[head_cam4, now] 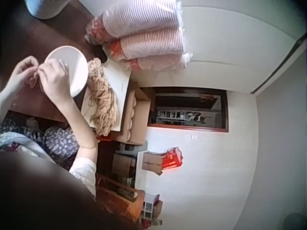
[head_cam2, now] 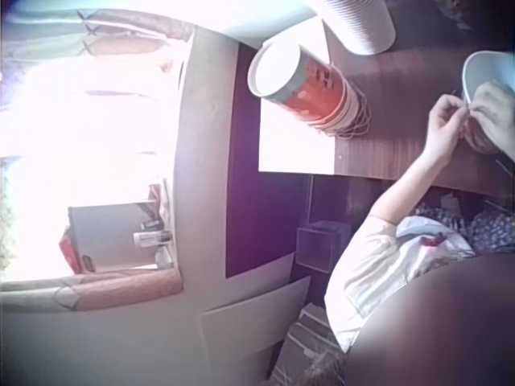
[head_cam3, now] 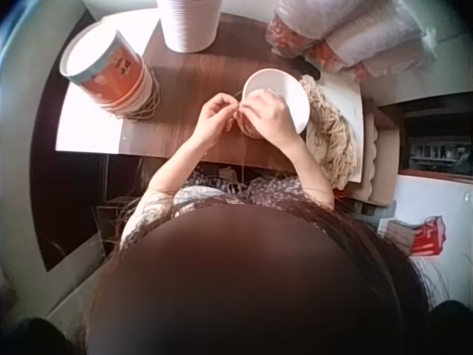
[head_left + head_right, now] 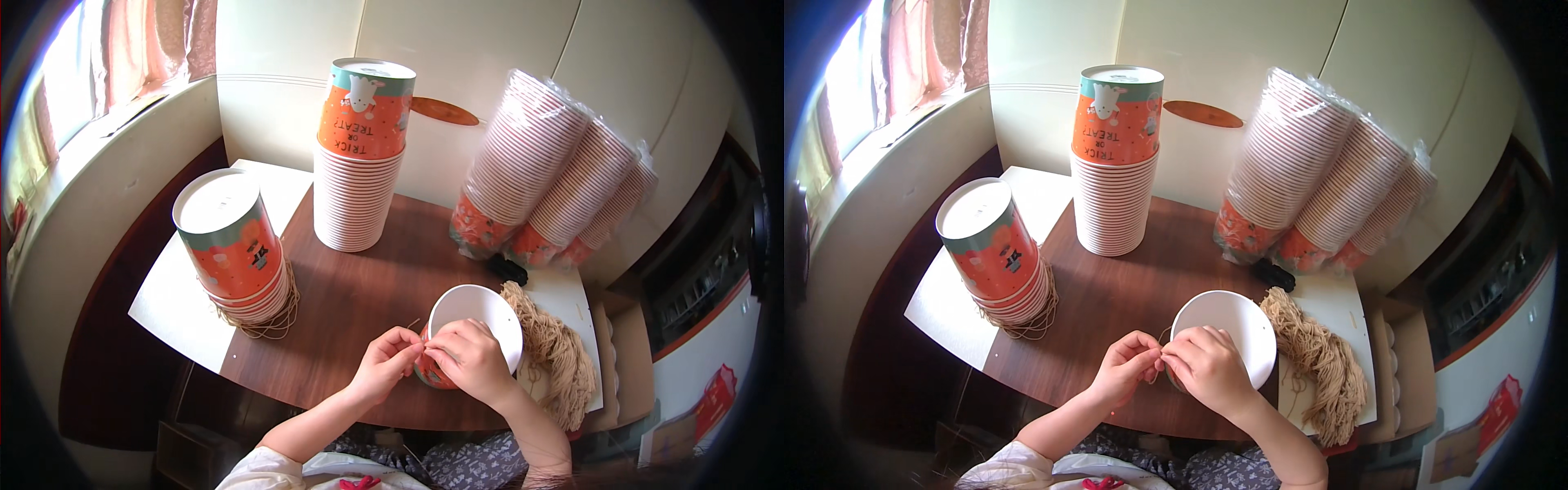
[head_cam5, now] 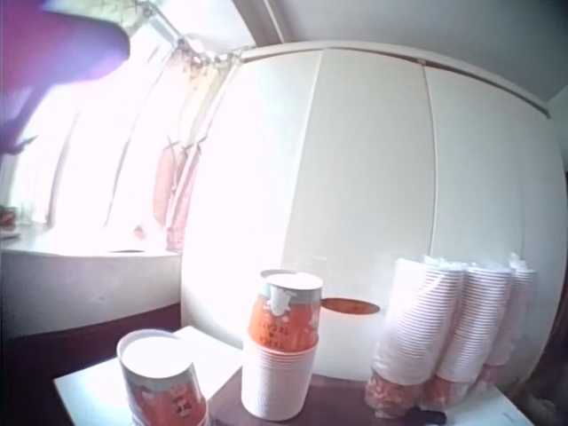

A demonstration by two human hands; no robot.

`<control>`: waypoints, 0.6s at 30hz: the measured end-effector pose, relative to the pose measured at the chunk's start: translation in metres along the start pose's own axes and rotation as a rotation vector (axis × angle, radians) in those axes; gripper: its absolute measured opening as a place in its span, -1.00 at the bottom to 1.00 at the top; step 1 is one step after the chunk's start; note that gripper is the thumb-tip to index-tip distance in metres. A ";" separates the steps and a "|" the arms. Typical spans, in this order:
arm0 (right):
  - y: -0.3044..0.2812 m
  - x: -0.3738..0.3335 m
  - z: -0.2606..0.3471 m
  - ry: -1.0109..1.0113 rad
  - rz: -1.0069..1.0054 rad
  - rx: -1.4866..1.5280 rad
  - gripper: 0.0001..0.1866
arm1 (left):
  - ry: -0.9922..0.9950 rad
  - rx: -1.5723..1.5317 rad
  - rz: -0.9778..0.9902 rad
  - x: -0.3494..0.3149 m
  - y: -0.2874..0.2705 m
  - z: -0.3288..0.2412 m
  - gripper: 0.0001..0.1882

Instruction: Attaching handles or strings to paper buckets for packaging.

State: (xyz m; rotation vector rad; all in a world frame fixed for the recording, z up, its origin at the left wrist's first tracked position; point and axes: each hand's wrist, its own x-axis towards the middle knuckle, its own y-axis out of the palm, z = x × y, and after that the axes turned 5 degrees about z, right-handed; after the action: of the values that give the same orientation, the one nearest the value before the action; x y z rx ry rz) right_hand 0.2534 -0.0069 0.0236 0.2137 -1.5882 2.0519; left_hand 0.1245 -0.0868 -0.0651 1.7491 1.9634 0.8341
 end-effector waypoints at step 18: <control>0.001 -0.001 -0.006 0.021 0.004 0.050 -0.91 | 0.004 -0.027 0.037 0.003 0.003 0.000 -0.87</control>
State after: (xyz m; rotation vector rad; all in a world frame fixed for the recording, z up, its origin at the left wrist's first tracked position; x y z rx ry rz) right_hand 0.2549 -0.0022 0.0202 0.2071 -1.5274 2.0914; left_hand 0.1270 -0.0840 -0.0629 1.7748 1.9187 0.8728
